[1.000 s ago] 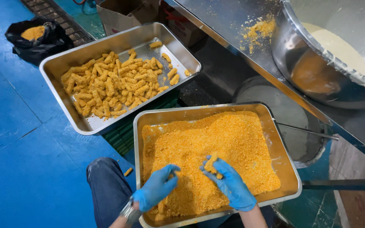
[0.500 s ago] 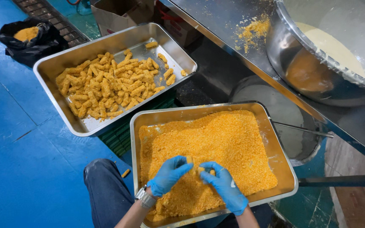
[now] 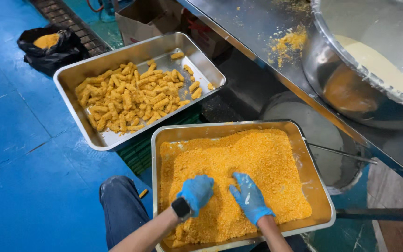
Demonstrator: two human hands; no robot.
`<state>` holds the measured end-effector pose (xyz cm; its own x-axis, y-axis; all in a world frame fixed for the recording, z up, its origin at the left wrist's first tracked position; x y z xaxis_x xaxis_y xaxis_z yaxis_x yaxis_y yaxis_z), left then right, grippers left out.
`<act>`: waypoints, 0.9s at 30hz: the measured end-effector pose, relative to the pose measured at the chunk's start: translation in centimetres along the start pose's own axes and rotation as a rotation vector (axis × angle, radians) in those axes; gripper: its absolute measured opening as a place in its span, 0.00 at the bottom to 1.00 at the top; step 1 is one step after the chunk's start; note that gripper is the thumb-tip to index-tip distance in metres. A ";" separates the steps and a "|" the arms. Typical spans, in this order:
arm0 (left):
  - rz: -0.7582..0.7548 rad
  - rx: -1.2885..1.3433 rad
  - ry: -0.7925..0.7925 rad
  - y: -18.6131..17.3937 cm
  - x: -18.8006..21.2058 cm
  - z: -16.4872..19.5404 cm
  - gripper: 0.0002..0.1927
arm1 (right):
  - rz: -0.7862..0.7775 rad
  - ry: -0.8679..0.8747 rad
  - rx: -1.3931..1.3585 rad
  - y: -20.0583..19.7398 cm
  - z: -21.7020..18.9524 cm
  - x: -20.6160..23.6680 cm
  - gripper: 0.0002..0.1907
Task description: The person sits on the floor with a tray of orange seasoning powder on their lap, rolling batter-coated snack pieces in the powder by hand to coat them, then places the coated pieces into a second tray beside them, repeating this for pieces across the episode.
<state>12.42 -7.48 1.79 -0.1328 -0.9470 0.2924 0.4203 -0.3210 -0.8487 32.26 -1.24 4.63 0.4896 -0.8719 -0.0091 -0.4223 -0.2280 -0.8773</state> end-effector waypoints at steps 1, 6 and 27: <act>0.064 0.076 0.010 -0.8 0.3 -0.3 0.10 | -0.039 0.007 0.002 -0.2 0.1 -0.1 0.24; 0.199 0.977 0.156 -3.2 0.1 -1.6 0.22 | -0.278 0.473 -0.506 -0.5 1.5 -0.8 0.21; -0.153 2.878 0.144 2.4 -3.0 5.7 0.30 | -0.044 0.216 -0.441 -2.9 -3.2 -1.4 0.18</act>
<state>18.98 -5.40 1.38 -0.2010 -0.9654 0.1662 -0.1976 0.2062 0.9584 30.36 -0.79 8.67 0.3648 -0.9165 0.1644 -0.7102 -0.3881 -0.5874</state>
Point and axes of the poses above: each hand's wrist, its own x-axis away from the middle knuckle, its own y-axis out of the palm, z = x × y, the point moved 2 cm from there along -x, towards the middle knuckle, and after that the axes turned 7 degrees about y, right-handed, at the moved point
